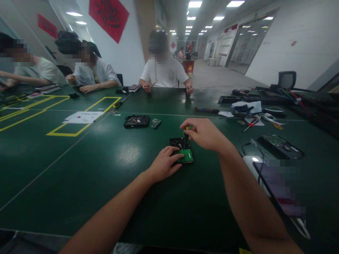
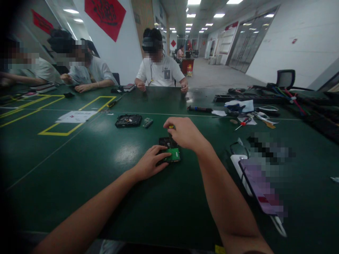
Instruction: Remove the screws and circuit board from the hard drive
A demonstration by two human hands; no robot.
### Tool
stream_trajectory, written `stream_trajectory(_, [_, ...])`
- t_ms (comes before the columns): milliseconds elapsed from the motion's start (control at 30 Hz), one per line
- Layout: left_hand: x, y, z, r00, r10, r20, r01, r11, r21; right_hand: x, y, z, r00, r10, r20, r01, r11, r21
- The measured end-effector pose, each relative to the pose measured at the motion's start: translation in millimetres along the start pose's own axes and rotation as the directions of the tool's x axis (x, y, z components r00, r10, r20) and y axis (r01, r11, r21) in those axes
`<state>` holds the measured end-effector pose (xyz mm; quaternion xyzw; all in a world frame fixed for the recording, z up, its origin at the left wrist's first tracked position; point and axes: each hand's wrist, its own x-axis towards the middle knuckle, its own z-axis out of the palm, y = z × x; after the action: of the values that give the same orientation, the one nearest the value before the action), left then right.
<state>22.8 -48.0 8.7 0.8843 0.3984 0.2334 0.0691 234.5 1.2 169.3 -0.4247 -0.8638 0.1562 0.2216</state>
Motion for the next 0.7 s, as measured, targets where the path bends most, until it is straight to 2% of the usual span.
stream_trajectory(133, [0.3,1.0,-1.6,1.0,0.0,0.0,0.0,1.0,-0.004,-0.7,-2.3,-1.1,0.998,-0.052,0.034,0.054,0.997,-0.059])
stream_trajectory(300, [0.0,-0.1,-0.4,1.0,0.0,0.002,0.0,1.0,0.006,0.5,3.0,1.9,0.997,-0.041,-0.061,0.034,0.993,-0.111])
stream_trajectory(433, [-0.2,-1.8,1.0,1.0,0.008,0.001,-0.008,1.0,0.007,0.2,5.7,3.4,0.998,0.011,-0.054,-0.014,0.999,-0.051])
stream_trajectory(533, [-0.3,-1.6,1.0,1.0,0.008,-0.003,-0.008,1.0,0.008,-0.4,3.8,3.1,1.0,-0.023,-0.015,0.023,1.0,-0.006])
stream_trajectory(700, [0.0,0.2,-0.2,1.0,0.011,-0.001,-0.011,1.0,0.012,0.5,1.3,2.2,0.999,-0.042,-0.032,0.043,0.999,0.027])
